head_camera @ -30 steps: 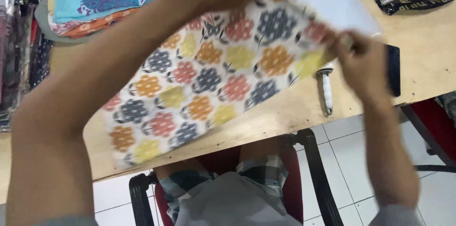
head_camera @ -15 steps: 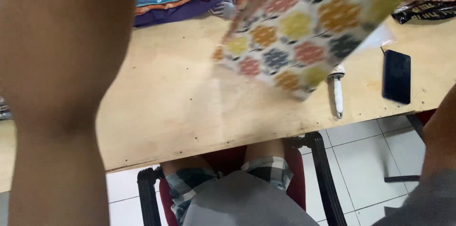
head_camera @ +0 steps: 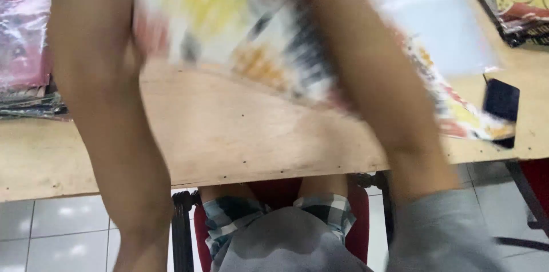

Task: The person unfolds a piece of patterned fabric on a table and uses a lint roller to remove lint or debris from its surface.

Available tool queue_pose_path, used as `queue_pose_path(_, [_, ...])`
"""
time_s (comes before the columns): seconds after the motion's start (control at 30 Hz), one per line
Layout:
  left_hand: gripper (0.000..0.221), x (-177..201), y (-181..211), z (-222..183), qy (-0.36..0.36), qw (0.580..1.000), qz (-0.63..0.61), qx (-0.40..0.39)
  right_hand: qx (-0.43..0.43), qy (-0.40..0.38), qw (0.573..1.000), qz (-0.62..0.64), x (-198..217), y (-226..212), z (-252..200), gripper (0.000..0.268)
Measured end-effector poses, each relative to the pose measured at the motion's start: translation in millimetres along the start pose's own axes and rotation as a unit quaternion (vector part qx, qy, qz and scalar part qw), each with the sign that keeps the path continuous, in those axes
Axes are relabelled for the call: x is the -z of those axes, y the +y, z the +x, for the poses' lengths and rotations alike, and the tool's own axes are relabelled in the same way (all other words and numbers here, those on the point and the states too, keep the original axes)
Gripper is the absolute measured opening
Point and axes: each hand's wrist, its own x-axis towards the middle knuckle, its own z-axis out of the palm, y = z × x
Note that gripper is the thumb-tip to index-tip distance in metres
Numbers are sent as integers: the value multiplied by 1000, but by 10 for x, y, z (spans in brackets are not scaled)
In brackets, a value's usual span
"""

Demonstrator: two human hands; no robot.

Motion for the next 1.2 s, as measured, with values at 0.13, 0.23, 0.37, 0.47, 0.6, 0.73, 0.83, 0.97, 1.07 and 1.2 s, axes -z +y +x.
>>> queue_pose_path(0.13, [62,751,-922,-325,19,969,99,225,581,243,739,-240,-1482,125,839,35])
queue_pose_path(0.23, [58,1392,-1928,-428,-33,902,301,307,491,108,831,-236,-1764,741,482,34])
queue_pose_path(0.37, [41,1410,-1905,-681,-27,876,330,350,421,78,873,-233,-1408,1239,-211,36])
queue_pose_path(0.47, [43,1509,-2145,-780,-58,886,383,255,241,110,937,-229,-929,1579,-772,30])
queue_pose_path(0.6, [48,1474,-2427,-820,5,861,454,230,84,372,829,-408,-34,2560,-896,48])
queue_pose_path(0.73, [38,1237,-2207,-854,71,933,276,219,-23,460,789,-405,330,2965,-1209,60])
queue_pose_path(0.83, [27,1366,-2091,-852,72,922,270,269,25,521,755,-398,331,3191,-1309,32])
queue_pose_path(0.97, [57,1386,-1582,-945,95,901,290,308,-63,487,786,-375,107,3175,-1562,49])
queue_pose_path(1.07, [49,1307,-1233,-1083,142,823,265,482,-48,486,779,-395,-41,3373,-1671,49])
queue_pose_path(1.2, [64,1732,-1688,-1286,130,787,333,503,-14,501,787,-359,-104,3452,-1707,30])
